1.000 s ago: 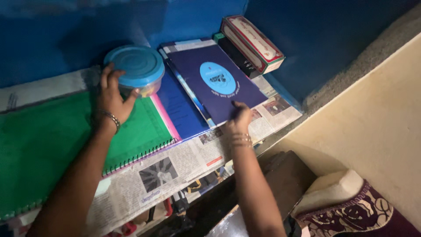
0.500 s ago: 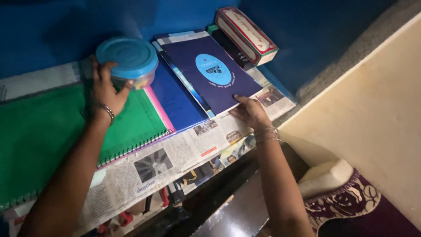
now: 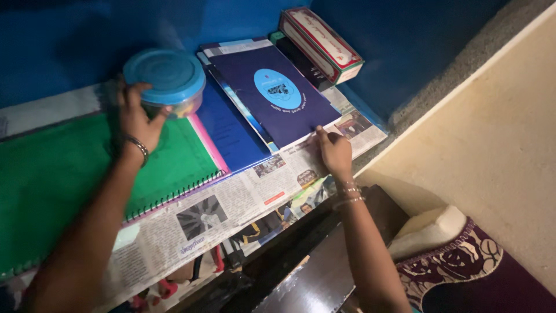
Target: The person picks up various books and notebooks from a cluttered surface, wipes them with a cloth, and places them on a shelf. The person handles items one at a time, including a pink notebook, a green notebook, and a blue notebook, and arranges them on the shelf.
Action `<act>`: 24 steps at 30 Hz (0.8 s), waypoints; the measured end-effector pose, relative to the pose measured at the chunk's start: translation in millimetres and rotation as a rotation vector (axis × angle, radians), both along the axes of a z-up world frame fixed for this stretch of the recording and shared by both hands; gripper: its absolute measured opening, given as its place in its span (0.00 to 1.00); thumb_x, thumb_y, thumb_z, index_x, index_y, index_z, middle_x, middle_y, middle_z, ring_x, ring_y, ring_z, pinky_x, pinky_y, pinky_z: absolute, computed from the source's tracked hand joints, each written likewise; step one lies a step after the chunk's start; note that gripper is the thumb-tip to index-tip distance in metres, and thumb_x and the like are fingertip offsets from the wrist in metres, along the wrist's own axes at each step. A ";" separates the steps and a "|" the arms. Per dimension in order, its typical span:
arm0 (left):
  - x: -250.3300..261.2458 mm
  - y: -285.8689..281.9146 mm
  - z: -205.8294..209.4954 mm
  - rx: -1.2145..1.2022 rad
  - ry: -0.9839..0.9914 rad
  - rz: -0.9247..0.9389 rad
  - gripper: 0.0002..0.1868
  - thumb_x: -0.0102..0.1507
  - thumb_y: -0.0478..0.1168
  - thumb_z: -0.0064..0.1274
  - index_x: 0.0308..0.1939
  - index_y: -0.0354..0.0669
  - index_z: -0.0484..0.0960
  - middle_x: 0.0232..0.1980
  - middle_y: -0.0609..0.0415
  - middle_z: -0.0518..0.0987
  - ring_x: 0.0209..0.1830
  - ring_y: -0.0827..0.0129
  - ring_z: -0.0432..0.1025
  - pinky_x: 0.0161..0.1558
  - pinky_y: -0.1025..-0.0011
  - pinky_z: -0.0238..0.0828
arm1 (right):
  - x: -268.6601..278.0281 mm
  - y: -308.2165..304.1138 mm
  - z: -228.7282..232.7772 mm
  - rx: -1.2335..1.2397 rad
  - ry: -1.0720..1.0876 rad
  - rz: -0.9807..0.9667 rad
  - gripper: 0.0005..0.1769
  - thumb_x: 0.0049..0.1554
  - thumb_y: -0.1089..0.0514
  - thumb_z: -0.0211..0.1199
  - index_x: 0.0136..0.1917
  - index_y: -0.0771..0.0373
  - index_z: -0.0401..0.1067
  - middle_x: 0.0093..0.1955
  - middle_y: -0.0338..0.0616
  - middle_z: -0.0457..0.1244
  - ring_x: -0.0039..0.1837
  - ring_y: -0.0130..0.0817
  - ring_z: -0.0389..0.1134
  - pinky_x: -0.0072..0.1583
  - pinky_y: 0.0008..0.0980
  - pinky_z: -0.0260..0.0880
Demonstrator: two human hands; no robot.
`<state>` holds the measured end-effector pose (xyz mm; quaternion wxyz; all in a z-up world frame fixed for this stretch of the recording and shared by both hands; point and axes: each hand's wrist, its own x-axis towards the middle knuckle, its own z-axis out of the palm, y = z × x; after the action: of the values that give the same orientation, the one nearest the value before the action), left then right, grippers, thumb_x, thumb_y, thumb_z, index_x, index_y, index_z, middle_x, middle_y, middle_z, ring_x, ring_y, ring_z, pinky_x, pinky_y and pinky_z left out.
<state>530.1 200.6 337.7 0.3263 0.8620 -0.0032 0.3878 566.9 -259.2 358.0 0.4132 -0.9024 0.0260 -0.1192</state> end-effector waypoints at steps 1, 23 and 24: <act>1.0 0.4 0.6 -0.017 -0.033 -0.049 0.37 0.64 0.41 0.70 0.73 0.51 0.66 0.85 0.28 0.49 0.84 0.32 0.51 0.78 0.48 0.60 | -5.1 -2.6 -5.8 0.081 -0.045 0.004 0.30 0.61 0.37 0.60 0.44 0.70 0.79 0.34 0.54 0.69 0.38 0.41 0.70 0.46 0.39 0.68; 10.0 -22.4 -2.5 0.012 -0.215 0.044 0.36 0.55 0.32 0.77 0.62 0.48 0.73 0.81 0.40 0.58 0.79 0.41 0.59 0.78 0.54 0.60 | -30.4 -26.7 -61.2 0.581 -0.043 0.270 0.06 0.61 0.65 0.58 0.51 0.70 0.72 0.41 0.40 0.66 0.40 0.27 0.65 0.43 0.28 0.67; -5.1 -18.3 -4.7 -0.007 -0.190 0.038 0.35 0.55 0.32 0.76 0.62 0.48 0.73 0.80 0.39 0.57 0.80 0.41 0.59 0.78 0.54 0.60 | -40.5 -23.6 -57.5 0.550 -0.119 0.282 0.07 0.60 0.66 0.59 0.52 0.70 0.72 0.43 0.41 0.66 0.43 0.27 0.66 0.47 0.28 0.68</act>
<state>525.1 182.3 333.0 0.3202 0.8202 -0.0166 0.4738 526.3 -282.8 300.5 0.6549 -0.7432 -0.0922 -0.1017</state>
